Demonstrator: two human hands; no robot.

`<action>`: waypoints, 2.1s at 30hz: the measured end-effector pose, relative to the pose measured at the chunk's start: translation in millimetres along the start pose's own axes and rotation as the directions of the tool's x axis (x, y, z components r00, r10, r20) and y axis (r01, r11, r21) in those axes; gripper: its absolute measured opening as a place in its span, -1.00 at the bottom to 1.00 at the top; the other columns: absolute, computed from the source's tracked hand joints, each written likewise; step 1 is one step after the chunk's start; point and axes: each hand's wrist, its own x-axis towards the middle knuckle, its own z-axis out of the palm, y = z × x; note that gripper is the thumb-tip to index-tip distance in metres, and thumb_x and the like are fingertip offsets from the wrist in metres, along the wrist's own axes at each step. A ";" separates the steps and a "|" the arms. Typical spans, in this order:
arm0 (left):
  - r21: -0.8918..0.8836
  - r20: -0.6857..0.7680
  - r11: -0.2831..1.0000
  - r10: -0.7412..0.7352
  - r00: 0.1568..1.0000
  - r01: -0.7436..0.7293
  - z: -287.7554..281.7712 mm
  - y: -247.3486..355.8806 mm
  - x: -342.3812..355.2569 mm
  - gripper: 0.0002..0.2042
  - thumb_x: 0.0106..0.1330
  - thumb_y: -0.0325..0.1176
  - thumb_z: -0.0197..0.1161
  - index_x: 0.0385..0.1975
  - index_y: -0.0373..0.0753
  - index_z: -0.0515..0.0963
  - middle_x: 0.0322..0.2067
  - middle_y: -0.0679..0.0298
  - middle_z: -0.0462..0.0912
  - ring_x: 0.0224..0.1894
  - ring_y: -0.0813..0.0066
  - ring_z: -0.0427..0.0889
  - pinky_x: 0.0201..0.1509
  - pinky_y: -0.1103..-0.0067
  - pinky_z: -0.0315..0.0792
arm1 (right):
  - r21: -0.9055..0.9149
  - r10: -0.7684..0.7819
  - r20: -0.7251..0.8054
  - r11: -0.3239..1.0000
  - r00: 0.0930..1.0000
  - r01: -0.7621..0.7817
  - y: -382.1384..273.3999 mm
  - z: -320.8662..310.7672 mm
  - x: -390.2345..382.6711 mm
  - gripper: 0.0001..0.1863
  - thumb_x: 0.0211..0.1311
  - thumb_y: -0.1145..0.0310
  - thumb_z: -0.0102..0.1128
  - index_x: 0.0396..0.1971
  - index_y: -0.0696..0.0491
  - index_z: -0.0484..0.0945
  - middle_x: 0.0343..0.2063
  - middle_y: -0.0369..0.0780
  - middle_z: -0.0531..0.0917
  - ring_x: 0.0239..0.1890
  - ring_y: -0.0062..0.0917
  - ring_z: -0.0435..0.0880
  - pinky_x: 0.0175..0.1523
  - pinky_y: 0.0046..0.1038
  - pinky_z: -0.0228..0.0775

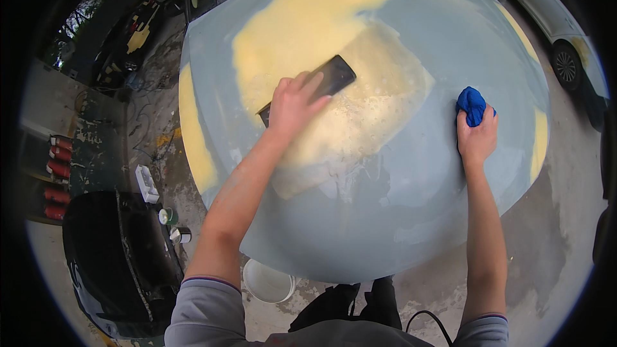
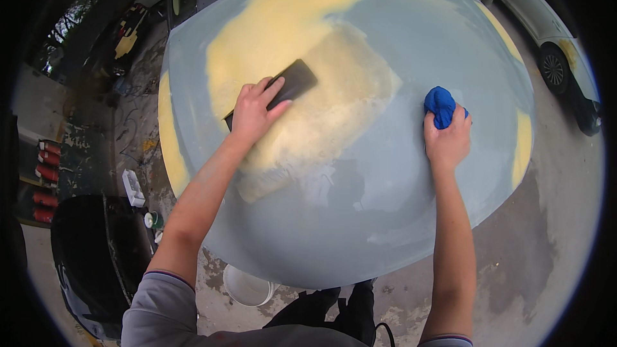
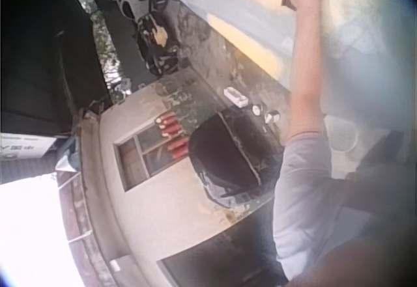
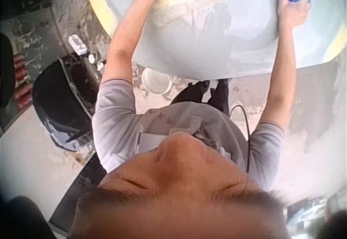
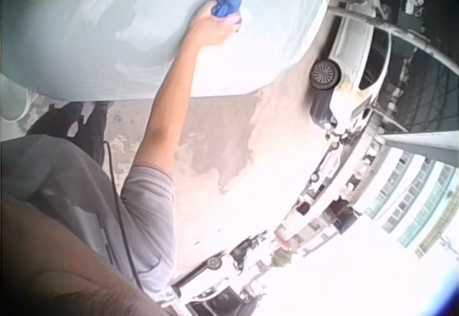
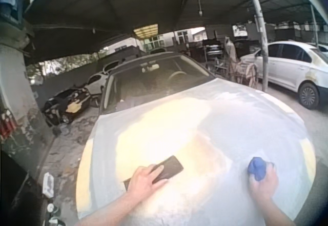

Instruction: The person sands the hood of a car using a sanding block and wipes the surface with a blue cloth. The person repeatedly dips the sanding block into a bucket of water and continues sanding different areas of the hood.

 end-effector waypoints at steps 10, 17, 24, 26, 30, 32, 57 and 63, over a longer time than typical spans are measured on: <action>-0.116 0.048 0.993 -0.014 0.999 0.020 -22.4 55.4 -91.9 -0.36 0.16 -0.12 0.70 0.32 -0.04 0.76 0.31 0.16 0.71 0.03 0.09 0.65 0.24 0.27 0.64 | -0.081 0.006 -0.009 0.997 1.000 -0.007 16.8 -6.5 11.2 -0.45 0.27 0.00 0.51 0.19 -0.11 0.63 0.07 -0.15 0.71 0.06 -0.07 0.78 0.07 -0.06 0.68; 0.095 0.022 0.971 -0.222 0.975 0.219 7.7 -36.5 24.5 -0.42 0.40 0.04 0.52 0.34 -0.11 0.73 0.21 0.09 0.79 -0.06 -0.03 0.67 0.21 0.23 0.62 | -0.010 -0.060 0.011 0.998 0.998 0.060 -2.7 3.2 -6.0 -0.43 0.25 0.02 0.53 0.21 -0.11 0.63 0.07 -0.16 0.70 0.06 -0.07 0.78 0.06 -0.07 0.68; -0.130 0.012 0.991 0.031 0.999 -0.029 -8.4 52.3 -86.6 -0.36 0.21 -0.10 0.70 0.34 -0.04 0.75 0.29 0.14 0.74 0.01 0.06 0.67 0.21 0.26 0.65 | -0.052 -0.072 -0.055 0.996 0.996 0.069 28.3 -2.3 14.9 -0.45 0.26 0.04 0.53 0.20 -0.12 0.64 0.06 -0.17 0.70 0.05 -0.10 0.78 0.05 -0.06 0.68; -0.077 -0.005 0.993 0.086 0.996 -0.087 -7.0 19.1 -50.3 -0.37 0.22 -0.10 0.69 0.33 -0.04 0.76 0.28 0.16 0.74 -0.01 0.07 0.67 0.21 0.26 0.65 | -0.013 -0.050 -0.013 0.999 0.999 0.050 14.8 -8.3 6.5 -0.45 0.26 0.04 0.53 0.20 -0.11 0.64 0.06 -0.17 0.71 0.05 -0.10 0.78 0.05 -0.05 0.68; 0.128 0.022 0.964 -0.240 0.971 0.235 0.1 -43.6 14.6 -0.46 0.39 -0.01 0.55 0.31 -0.09 0.76 0.24 0.13 0.78 -0.04 -0.04 0.69 0.15 0.26 0.64 | 0.066 -0.074 0.003 0.995 0.997 0.073 -15.6 8.5 -11.4 -0.45 0.27 -0.01 0.51 0.20 -0.13 0.64 0.05 -0.18 0.72 0.05 -0.08 0.78 0.05 -0.05 0.68; 0.025 0.010 0.992 -0.122 0.993 0.121 4.4 -10.8 -17.9 -0.44 0.34 -0.03 0.60 0.31 -0.07 0.77 0.26 0.13 0.77 -0.03 0.00 0.69 0.17 0.27 0.64 | 0.013 -0.044 0.031 0.999 0.999 0.044 3.2 3.2 -7.2 -0.44 0.28 -0.03 0.50 0.22 -0.15 0.64 0.08 -0.18 0.72 0.06 -0.08 0.78 0.06 -0.05 0.69; 0.102 -0.028 0.985 -0.137 0.990 0.139 15.6 -46.8 5.0 -0.44 0.37 0.00 0.56 0.29 -0.15 0.76 0.14 0.04 0.81 -0.09 -0.10 0.70 0.15 0.22 0.64 | 0.016 -0.015 -0.033 1.000 0.999 0.015 -15.4 16.1 -11.2 -0.45 0.29 -0.07 0.49 0.19 -0.12 0.64 0.05 -0.15 0.73 0.04 -0.05 0.79 0.07 -0.04 0.68; -0.121 0.051 0.992 0.026 0.998 -0.020 -6.3 58.4 -94.0 -0.32 0.08 -0.11 0.74 0.29 -0.04 0.75 0.27 0.22 0.68 -0.01 0.09 0.63 0.22 0.21 0.61 | -0.079 0.043 -0.056 0.996 0.998 -0.048 26.1 -6.3 8.3 -0.43 0.29 -0.06 0.49 0.23 -0.14 0.64 0.07 -0.16 0.73 0.07 -0.08 0.79 0.08 -0.05 0.69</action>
